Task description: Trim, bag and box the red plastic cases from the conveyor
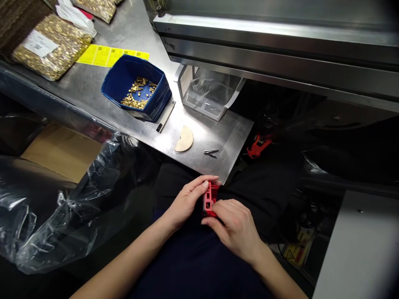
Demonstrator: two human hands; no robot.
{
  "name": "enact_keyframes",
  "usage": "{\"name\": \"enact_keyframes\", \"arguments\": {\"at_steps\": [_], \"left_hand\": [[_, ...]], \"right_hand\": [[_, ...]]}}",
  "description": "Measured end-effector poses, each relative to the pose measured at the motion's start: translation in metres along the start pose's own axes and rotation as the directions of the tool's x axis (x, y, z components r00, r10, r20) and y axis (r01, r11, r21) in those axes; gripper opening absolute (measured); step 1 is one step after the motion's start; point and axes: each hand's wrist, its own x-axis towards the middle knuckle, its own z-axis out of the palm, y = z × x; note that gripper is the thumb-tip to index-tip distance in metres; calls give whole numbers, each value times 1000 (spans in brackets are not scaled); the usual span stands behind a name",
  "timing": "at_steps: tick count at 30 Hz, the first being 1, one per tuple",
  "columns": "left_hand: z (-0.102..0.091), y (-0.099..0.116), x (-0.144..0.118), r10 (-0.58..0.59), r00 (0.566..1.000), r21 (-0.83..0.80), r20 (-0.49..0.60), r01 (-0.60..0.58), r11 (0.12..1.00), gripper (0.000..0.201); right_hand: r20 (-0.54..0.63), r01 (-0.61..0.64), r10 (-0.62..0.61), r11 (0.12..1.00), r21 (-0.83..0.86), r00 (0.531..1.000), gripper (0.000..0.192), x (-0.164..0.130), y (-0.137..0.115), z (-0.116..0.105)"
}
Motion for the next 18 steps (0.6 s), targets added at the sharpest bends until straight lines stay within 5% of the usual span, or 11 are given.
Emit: {"name": "enact_keyframes", "arguments": {"at_steps": [4,8,11,18], "left_hand": [[-7,-5,7,113,993,188,-12,-109,976,35],[-16,-4,7,217,969,305,119,-244,921,39],[-18,-7,2,199,964,268,177,-242,933,49],[-23,-22,-13,90,966,1,242,-93,996,112]], "right_hand": [[40,-166,162,973,161,986,33,5,1,-1],[123,-412,402,791,452,907,48,13,11,0],[177,-476,477,631,613,861,54,21,22,3],[260,-486,543,327,810,798,52,31,26,12]]}}
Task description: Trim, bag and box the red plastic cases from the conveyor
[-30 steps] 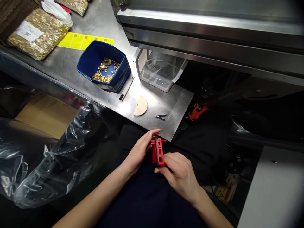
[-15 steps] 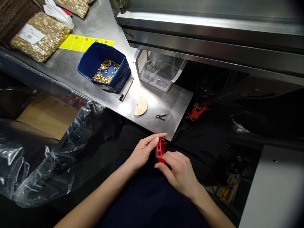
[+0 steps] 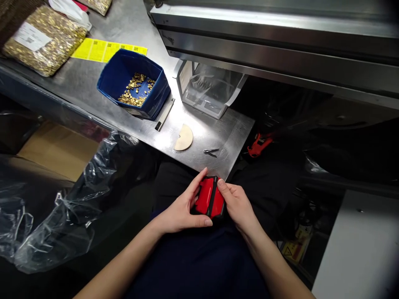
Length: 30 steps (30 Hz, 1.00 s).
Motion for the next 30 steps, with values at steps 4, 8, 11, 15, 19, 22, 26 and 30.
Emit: {"name": "enact_keyframes", "arguments": {"at_steps": [4,8,11,15,19,22,26,30], "left_hand": [[-5,0,-4,61,995,8,-79,-61,998,119],[-7,4,-4,50,986,-236,-157,-87,968,106],[-7,6,-3,-73,985,-536,-158,-24,844,81],[-6,0,-3,-71,992,-710,-102,-23,704,77],[-5,-10,-8,21,992,-736,-127,-109,668,58],[-7,-13,-13,25,988,-743,-152,-130,657,46],[-15,-9,-12,14,976,-757,-217,-177,628,55],[-32,3,-9,147,934,-731,-326,-348,587,81]], "right_hand": [[27,18,-21,995,93,999,46,0,-1,5],[69,65,-85,966,251,994,42,0,-2,8],[103,48,-88,938,344,991,42,1,1,12],[55,121,-153,919,376,987,39,3,10,22],[14,382,-388,913,145,921,32,4,10,29],[176,617,-591,755,-222,787,10,5,5,34],[362,734,-646,517,-440,672,9,8,1,47],[639,753,-399,309,-581,657,35,4,-7,55]]}}
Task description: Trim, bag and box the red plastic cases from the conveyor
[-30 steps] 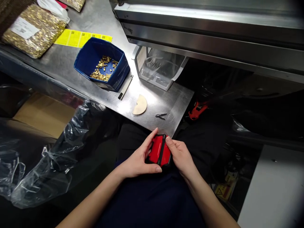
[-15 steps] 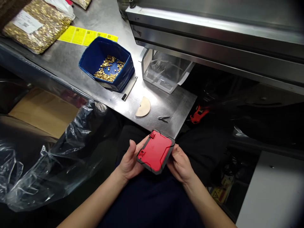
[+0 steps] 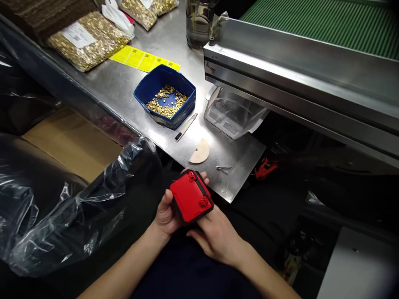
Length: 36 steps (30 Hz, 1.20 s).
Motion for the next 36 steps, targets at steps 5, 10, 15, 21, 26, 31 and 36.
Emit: {"name": "enact_keyframes", "arguments": {"at_steps": [5,10,15,21,26,31,36], "left_hand": [[-3,37,-10,56,996,25,-72,-54,998,80],[-3,42,-43,-191,977,92,-97,200,975,91],[12,24,-79,-314,934,123,-168,336,934,90],[24,15,-96,-221,912,225,-346,309,924,61],[27,10,-85,-249,861,149,-443,345,927,36],[36,8,-71,-305,817,168,-489,431,886,38],[40,3,-67,-298,816,244,-496,459,854,41]], "right_hand": [[17,-82,82,996,-33,996,27,18,8,-30],[43,-21,49,865,-501,998,47,97,57,-72],[317,156,37,814,-560,948,48,161,87,-90],[90,-142,200,891,-431,976,31,100,55,-92],[335,-473,366,815,336,868,20,-9,-8,-76],[239,-353,285,879,320,928,12,-54,-42,-37],[209,-108,103,994,10,972,14,-53,-38,-36]]}}
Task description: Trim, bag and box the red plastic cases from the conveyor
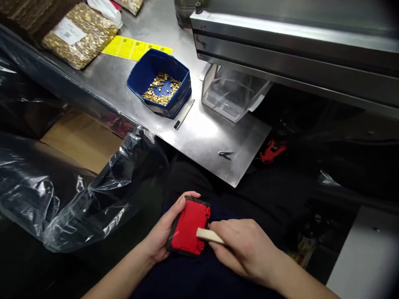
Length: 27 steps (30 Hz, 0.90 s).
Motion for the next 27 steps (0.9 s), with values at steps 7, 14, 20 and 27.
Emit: {"name": "enact_keyframes", "arguments": {"at_steps": [7,14,20,27], "left_hand": [[7,-16,4,-62,996,76,-61,66,995,42],[7,-20,3,-61,989,71,-136,71,995,42],[8,-21,3,-46,984,98,-174,63,993,40],[6,-20,5,-27,988,130,-153,47,990,42]], "right_hand": [[88,73,-53,968,-239,995,15,3,0,3],[121,-15,34,988,-153,992,11,0,4,-5],[152,-86,102,990,-114,983,11,3,0,-8],[175,-192,208,976,-107,962,11,4,-5,-10]]}}
